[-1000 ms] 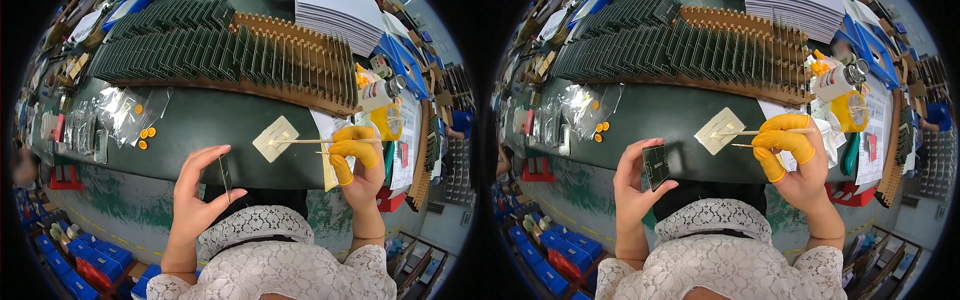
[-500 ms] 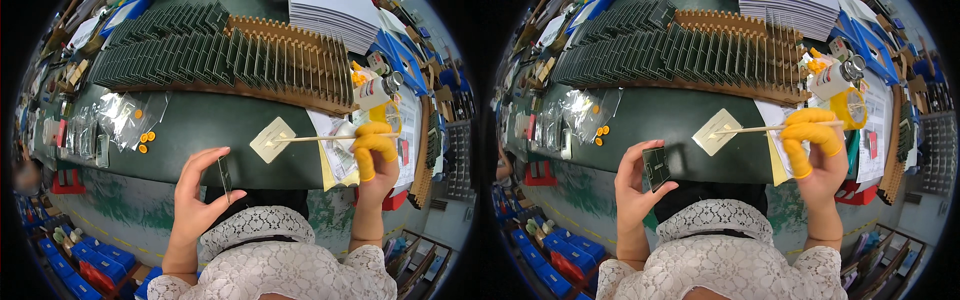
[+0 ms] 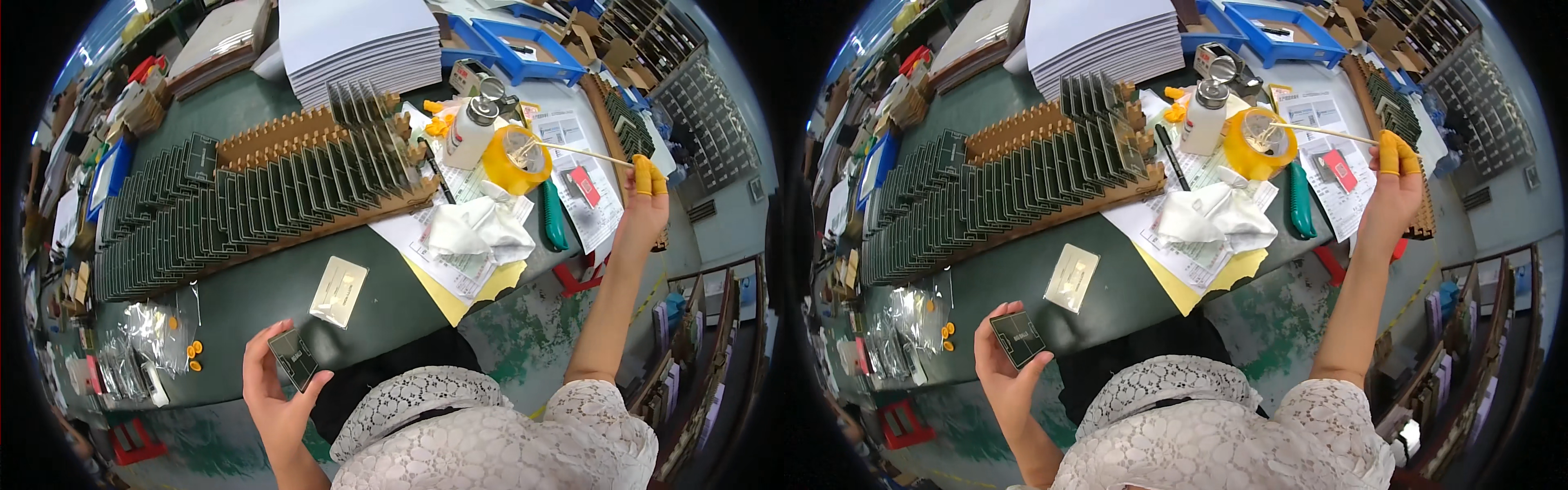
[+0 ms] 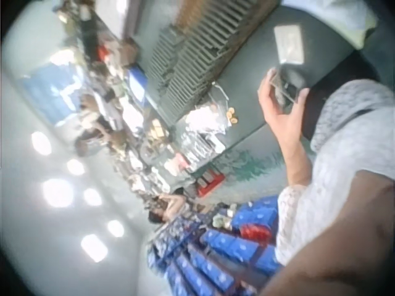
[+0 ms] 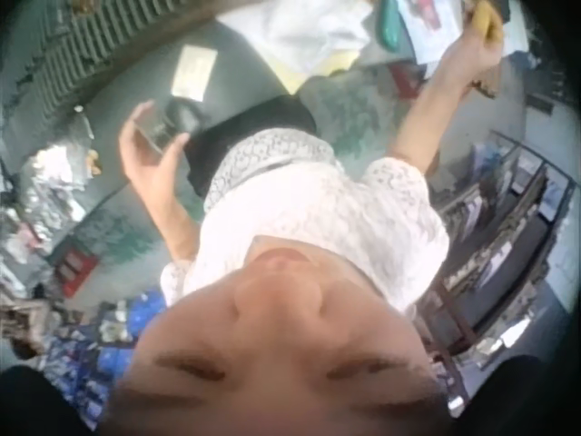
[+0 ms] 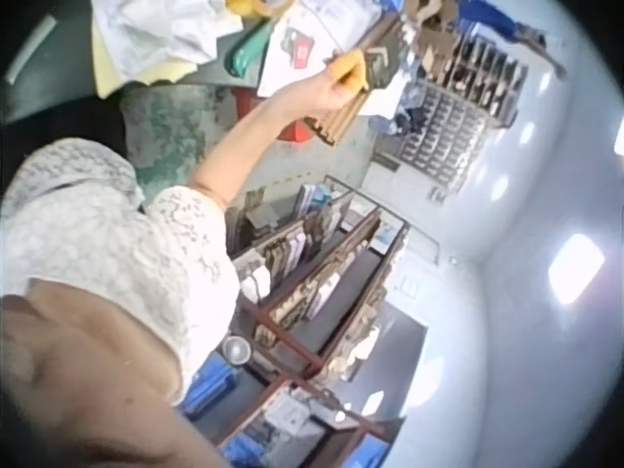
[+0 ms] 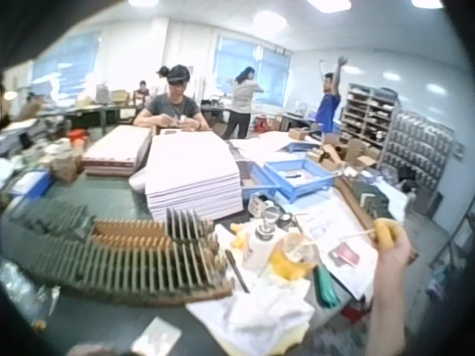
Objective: The person applies glue to a small rectangular card using a bottle and a wooden stick. They then place a transparent plastic sheet onto the glued surface and press it down. The person repeats this process with another card, applying glue and smoothing the plastic sheet with the stick.
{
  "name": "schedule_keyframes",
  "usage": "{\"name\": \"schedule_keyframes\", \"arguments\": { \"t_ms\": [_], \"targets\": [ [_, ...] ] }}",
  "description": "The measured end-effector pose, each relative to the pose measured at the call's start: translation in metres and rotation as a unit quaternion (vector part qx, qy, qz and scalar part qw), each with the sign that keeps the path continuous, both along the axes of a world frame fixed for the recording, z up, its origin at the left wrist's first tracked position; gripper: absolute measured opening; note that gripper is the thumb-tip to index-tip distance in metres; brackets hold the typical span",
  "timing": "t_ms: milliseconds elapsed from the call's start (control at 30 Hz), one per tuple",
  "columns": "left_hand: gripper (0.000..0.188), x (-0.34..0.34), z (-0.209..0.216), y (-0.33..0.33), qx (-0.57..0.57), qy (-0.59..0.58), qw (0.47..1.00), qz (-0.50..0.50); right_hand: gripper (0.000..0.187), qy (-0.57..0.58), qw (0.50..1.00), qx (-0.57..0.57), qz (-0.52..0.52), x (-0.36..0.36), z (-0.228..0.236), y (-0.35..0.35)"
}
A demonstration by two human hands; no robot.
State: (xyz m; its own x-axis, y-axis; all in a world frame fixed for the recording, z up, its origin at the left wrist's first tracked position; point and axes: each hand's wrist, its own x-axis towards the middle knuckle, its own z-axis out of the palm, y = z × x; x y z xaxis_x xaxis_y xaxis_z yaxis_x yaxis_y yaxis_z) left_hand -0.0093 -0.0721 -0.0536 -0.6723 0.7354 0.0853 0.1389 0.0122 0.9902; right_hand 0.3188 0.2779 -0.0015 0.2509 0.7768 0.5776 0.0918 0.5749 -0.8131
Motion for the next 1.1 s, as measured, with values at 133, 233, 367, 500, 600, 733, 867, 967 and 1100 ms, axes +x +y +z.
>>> {"name": "schedule_keyframes", "arguments": {
  "t_ms": [133, 233, 367, 500, 600, 733, 867, 967, 1100],
  "targets": [
    [0.074, 0.004, 0.005, 0.004, -0.015, 0.009, 1.000, -0.005, 0.022, -0.100, 0.994, -0.034, -0.022, -0.005, -0.016, 0.012],
    [0.074, 0.005, 0.004, 0.001, -0.020, 0.017, 1.000, -0.003, 0.022, -0.112, 0.992, -0.051, 0.022, -0.013, -0.036, 0.033],
    [0.075, 0.005, 0.005, 0.000, -0.019, 0.026, 0.999, 0.000, 0.024, -0.127, 0.983, -0.119, 0.062, -0.023, -0.049, 0.046],
    [0.075, 0.005, 0.001, 0.002, -0.017, 0.023, 1.000, 0.004, 0.025, -0.103, 0.978, -0.166, 0.079, -0.028, -0.040, 0.035],
    [0.075, 0.005, 0.000, 0.003, -0.012, 0.013, 1.000, 0.005, 0.026, -0.096, 0.972, -0.171, 0.130, -0.008, -0.043, 0.036],
    [0.076, 0.002, 0.004, 0.002, -0.019, 0.002, 1.000, 0.007, 0.021, -0.155, 0.979, -0.118, 0.058, -0.015, -0.025, -0.004],
    [0.073, -0.003, 0.002, -0.001, -0.015, 0.006, 1.000, 0.011, 0.013, -0.304, 0.942, -0.070, 0.126, -0.056, -0.027, -0.068],
    [0.071, -0.008, -0.003, -0.001, -0.003, 0.031, 1.000, 0.000, 0.019, -0.416, 0.867, -0.005, 0.273, -0.107, -0.031, -0.111],
    [0.070, -0.008, -0.005, -0.012, 0.002, 0.051, 0.999, 0.007, 0.025, -0.443, 0.791, 0.149, 0.394, -0.164, -0.052, -0.140]
  ]
}}
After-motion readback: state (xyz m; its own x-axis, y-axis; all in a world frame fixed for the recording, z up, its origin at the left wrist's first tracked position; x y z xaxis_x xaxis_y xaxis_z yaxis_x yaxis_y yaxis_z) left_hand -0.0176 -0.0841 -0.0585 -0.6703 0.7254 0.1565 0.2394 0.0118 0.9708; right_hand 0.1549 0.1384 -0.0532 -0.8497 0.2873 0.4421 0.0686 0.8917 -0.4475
